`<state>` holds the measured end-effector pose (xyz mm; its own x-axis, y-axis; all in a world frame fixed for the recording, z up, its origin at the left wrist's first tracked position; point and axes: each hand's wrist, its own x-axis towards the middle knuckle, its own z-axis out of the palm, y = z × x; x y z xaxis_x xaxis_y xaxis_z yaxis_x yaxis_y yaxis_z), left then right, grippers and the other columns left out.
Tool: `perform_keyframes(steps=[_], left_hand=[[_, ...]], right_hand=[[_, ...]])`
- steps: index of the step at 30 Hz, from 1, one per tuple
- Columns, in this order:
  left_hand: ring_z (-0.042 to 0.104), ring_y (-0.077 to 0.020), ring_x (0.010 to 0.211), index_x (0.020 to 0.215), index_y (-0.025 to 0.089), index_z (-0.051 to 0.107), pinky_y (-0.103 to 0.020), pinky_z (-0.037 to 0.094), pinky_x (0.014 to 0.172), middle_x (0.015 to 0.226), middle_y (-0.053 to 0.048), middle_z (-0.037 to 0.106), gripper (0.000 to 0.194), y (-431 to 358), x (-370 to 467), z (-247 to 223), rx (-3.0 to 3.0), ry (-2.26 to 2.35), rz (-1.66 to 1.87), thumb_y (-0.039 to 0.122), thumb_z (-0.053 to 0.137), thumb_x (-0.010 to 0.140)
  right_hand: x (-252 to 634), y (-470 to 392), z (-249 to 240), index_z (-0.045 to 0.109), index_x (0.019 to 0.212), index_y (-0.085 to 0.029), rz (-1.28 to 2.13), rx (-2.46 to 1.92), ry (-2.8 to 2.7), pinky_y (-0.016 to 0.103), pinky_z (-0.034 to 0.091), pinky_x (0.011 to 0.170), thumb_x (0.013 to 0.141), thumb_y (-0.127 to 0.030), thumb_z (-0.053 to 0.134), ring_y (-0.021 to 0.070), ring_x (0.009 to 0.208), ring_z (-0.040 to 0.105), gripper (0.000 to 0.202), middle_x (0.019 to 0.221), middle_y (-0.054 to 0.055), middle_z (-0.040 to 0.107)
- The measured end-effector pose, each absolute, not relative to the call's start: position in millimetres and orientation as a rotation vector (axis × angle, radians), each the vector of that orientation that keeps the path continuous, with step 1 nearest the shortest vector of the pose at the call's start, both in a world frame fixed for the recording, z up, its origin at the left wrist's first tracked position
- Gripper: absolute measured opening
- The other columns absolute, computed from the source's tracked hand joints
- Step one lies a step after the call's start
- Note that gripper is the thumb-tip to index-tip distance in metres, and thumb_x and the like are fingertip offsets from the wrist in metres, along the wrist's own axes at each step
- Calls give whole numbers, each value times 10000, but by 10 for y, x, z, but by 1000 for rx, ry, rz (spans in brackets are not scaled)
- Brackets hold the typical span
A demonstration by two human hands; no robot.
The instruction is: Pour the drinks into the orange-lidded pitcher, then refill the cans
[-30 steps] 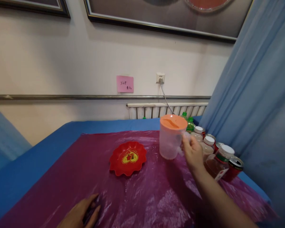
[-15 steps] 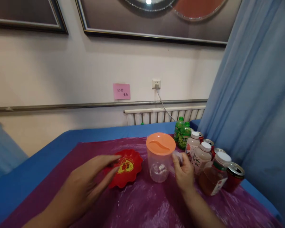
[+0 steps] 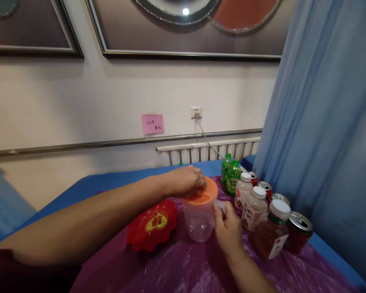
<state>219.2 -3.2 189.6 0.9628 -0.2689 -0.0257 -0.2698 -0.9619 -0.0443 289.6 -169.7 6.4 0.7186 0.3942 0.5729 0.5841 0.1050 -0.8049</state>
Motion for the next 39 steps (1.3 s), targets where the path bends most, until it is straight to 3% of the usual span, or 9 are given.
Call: perform_keyframes(steps=[17,29,35,39], left_hand=[[594,-189,768,839,190,667,-321,396,716,871,-39,722,86,-90,2193,1954,-2765,568,-47,147,652,912],[565,-197,815,887,219,648,-322,388,759,921,-38,703,98,-43,2194,1938,-2798,539,-24,196,593,966],[601,-208,950,1080,205,672,-303,441,842,979,-45,719,180,-90,2103,1869,-3289,304,-44,323,587,975],[595,-216,940,948,197,670,-317,458,827,906,-36,692,86,-218,2073,1763,-3344,36,-110,261,619,921]], right_hand=[[2932,-1692,55,530,795,-232,-247,-1516,-885,232,381,544,1011,-440,507,140,548,549,300,623,-39,587],[2927,-1666,103,507,774,-239,-238,-1505,-870,232,367,531,1000,-443,508,139,531,530,305,609,-42,574],[2922,-1670,123,521,782,-239,-183,-1512,-850,239,373,536,996,-481,499,148,549,530,323,626,-28,585],[2913,-1672,109,525,790,-238,-169,-1514,-840,241,373,538,995,-494,506,148,558,526,329,637,-24,591]])
